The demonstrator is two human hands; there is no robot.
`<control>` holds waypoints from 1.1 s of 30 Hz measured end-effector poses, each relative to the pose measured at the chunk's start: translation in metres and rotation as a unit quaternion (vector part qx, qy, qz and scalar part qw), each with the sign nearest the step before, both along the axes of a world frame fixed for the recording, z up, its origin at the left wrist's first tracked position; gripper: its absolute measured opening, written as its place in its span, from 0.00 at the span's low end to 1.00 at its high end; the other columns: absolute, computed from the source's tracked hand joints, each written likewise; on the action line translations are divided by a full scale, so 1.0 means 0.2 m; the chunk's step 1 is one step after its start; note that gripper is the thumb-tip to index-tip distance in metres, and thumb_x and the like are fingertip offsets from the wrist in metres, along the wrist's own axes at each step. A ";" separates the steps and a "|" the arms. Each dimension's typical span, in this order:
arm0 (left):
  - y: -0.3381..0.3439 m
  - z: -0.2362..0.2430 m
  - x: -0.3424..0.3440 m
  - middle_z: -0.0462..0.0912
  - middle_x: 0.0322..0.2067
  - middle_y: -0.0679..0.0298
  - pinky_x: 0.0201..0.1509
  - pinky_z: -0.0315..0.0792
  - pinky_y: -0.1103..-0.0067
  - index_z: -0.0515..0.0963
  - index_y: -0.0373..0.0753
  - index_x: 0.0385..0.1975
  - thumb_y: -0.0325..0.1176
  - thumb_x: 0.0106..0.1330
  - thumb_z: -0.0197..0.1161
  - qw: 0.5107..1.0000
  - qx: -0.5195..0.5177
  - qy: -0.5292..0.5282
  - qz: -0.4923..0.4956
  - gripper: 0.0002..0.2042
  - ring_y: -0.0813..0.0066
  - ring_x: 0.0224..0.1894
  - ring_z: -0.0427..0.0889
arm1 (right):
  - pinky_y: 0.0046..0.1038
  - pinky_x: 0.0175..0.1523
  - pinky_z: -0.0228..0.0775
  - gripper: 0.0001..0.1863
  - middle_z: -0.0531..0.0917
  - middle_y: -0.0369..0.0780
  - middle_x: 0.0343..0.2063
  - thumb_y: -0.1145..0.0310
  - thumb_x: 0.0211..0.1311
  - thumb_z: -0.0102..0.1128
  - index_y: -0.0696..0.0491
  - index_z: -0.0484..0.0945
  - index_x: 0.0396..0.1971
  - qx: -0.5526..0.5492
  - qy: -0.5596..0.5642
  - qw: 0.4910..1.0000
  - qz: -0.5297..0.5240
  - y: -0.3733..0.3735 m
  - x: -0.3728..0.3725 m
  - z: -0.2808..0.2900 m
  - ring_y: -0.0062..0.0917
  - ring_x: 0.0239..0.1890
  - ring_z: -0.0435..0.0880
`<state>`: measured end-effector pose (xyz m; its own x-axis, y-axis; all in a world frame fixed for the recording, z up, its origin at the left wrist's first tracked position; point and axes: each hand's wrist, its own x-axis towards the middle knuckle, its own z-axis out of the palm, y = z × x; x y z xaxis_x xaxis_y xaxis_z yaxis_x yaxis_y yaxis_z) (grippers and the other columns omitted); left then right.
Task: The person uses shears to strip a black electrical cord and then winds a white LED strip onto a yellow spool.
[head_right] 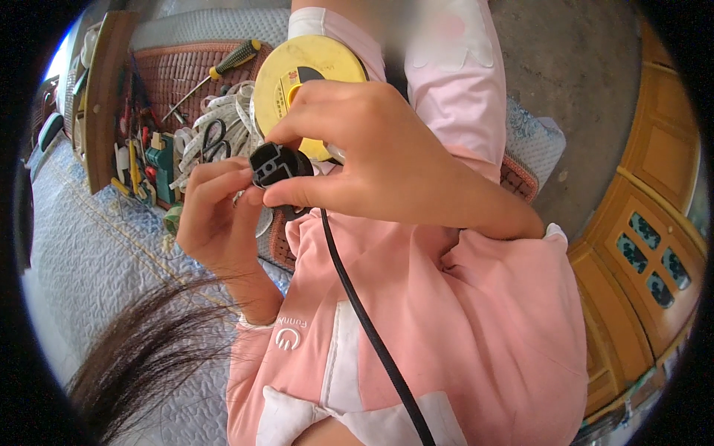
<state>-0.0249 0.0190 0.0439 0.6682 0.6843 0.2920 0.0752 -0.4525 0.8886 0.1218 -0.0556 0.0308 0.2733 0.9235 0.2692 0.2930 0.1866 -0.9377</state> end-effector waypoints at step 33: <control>-0.04 -0.06 -0.06 0.70 0.24 0.59 0.32 0.65 0.83 0.69 0.30 0.25 0.21 0.40 0.59 0.983 -0.165 -0.078 -0.018 0.10 0.73 0.29 0.71 | 0.19 0.32 0.63 0.18 0.74 0.39 0.25 0.71 0.30 0.64 0.57 0.73 0.28 0.015 0.115 0.982 0.150 0.00 0.02 -0.06 0.25 0.28 0.73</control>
